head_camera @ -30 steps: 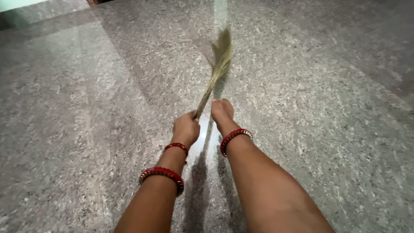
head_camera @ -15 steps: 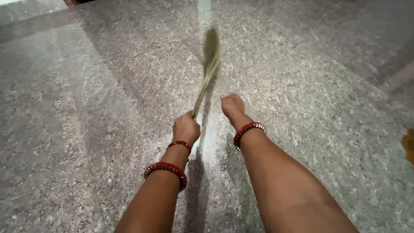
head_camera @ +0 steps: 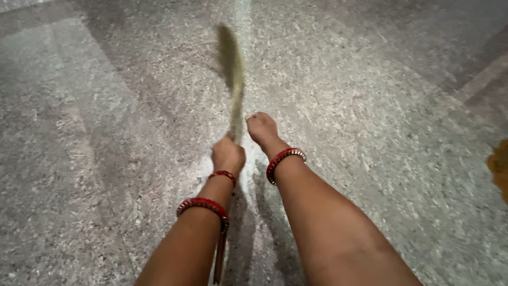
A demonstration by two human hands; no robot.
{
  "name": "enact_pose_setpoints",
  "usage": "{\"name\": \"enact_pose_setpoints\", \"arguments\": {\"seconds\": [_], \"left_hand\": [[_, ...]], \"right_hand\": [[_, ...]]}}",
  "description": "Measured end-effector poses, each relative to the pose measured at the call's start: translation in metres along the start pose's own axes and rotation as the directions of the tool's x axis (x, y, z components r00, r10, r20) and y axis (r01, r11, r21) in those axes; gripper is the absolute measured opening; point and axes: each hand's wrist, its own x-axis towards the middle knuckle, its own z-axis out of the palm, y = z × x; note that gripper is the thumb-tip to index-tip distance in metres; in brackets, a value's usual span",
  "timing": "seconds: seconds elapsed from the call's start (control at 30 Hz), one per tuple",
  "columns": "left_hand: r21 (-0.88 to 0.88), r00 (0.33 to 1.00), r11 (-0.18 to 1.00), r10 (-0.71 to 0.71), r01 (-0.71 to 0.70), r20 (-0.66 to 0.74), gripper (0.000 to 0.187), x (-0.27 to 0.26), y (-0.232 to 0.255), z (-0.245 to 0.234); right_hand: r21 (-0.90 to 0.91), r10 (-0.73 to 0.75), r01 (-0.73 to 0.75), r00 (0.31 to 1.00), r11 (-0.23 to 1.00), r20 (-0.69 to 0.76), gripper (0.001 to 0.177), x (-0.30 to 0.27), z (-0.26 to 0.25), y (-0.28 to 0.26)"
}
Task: The person sweeps the tiled floor using a short broom while sitting on the ground, moving the broom in short strokes across the surface.
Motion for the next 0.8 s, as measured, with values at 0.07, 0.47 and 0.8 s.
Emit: {"name": "enact_pose_setpoints", "arguments": {"seconds": [0.07, 0.47, 0.8], "left_hand": [[0.009, 0.999, 0.999, 0.039, -0.04, 0.029, 0.051, 0.007, -0.003, 0.008], [-0.27, 0.969, 0.954, 0.069, -0.134, -0.238, 0.032, 0.029, -0.014, 0.04], [-0.188, 0.977, 0.981, -0.004, -0.037, -0.213, 0.04, 0.024, -0.016, -0.011]], "right_hand": [[-0.004, -0.002, 0.002, 1.0, 1.0, 0.025, 0.035, -0.005, 0.005, -0.009], [0.358, 0.02, -0.204, 0.891, 0.911, 0.454, 0.032, 0.01, 0.025, -0.014], [-0.228, 0.013, 0.05, 0.963, 0.972, 0.27, 0.026, -0.038, -0.003, -0.064]]}}
